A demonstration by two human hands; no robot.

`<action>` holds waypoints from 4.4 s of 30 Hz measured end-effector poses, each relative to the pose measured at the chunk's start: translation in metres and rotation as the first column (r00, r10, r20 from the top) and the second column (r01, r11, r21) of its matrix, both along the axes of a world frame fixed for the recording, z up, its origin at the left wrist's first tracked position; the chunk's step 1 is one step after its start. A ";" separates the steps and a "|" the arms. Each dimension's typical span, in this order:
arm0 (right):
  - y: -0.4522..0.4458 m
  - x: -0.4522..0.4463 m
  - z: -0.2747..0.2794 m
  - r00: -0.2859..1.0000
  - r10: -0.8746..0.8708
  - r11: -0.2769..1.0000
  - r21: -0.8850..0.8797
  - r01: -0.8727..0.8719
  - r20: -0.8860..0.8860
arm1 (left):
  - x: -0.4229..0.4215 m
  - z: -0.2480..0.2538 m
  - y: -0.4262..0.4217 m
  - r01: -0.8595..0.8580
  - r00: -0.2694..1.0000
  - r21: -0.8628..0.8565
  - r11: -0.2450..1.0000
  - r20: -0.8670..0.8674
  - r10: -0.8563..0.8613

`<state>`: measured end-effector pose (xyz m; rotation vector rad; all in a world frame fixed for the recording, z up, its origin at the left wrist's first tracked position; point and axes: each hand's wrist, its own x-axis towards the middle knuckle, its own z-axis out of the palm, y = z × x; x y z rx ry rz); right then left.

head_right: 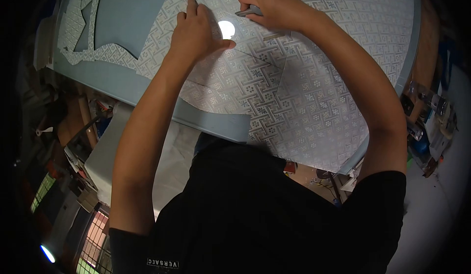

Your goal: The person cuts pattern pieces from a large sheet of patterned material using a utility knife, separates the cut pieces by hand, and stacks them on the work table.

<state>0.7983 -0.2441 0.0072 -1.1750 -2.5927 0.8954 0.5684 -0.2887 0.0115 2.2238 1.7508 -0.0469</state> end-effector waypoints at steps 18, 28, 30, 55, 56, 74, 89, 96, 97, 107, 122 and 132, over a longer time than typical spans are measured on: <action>0.066 -0.091 -0.053 0.910 -0.329 0.941 -0.004 0.339 -0.252 | 0.000 -0.002 0.002 0.025 0.999 0.018 1.000 -0.043 -0.025; 0.036 -0.103 -0.035 0.820 -0.429 0.885 0.004 0.465 -0.380 | 0.001 -0.007 0.003 0.040 0.995 0.045 0.998 -0.095 -0.035; 0.022 -0.099 -0.028 0.786 -0.461 0.862 0.004 0.507 -0.412 | 0.002 -0.008 -0.003 0.068 0.989 0.073 0.995 -0.135 -0.058; -0.244 0.038 0.019 0.980 -0.184 0.980 -0.087 0.178 -0.075 | 0.046 0.015 -0.091 0.139 0.959 -0.138 0.981 -0.230 -0.168; -0.243 0.037 0.019 0.980 -0.180 0.982 -0.078 0.173 -0.085 | 0.046 0.016 -0.089 0.115 0.963 -0.186 0.976 -0.220 -0.155; -0.240 0.020 0.036 0.980 -0.147 0.989 0.009 0.147 0.137 | 0.045 0.012 -0.086 0.135 0.965 -0.178 0.975 -0.200 -0.170; -0.243 0.007 -0.026 0.904 -0.173 0.964 0.120 0.236 -0.391 | 0.043 0.007 -0.084 0.173 0.955 -0.175 0.969 -0.210 -0.209; -0.242 0.010 -0.020 0.901 -0.181 0.965 0.103 0.240 -0.394 | 0.043 0.009 -0.087 0.176 0.949 -0.157 0.972 -0.235 -0.209; -0.239 0.011 -0.010 0.932 -0.199 0.976 0.020 0.215 -0.302 | 0.042 0.011 -0.088 0.180 0.952 -0.160 0.971 -0.221 -0.213; -0.230 0.012 0.011 0.966 -0.229 0.961 -0.187 0.204 -0.122 | 0.034 0.012 -0.092 0.222 0.948 -0.109 0.969 -0.209 -0.241; -0.229 -0.010 0.030 0.980 -0.199 0.973 -0.112 0.200 0.016 | 0.019 0.013 -0.078 0.266 0.950 -0.125 0.956 -0.133 -0.282; -0.226 -0.023 0.037 0.981 -0.162 0.984 -0.061 0.169 0.106 | 0.017 0.004 -0.076 0.206 0.961 -0.077 0.975 -0.171 -0.217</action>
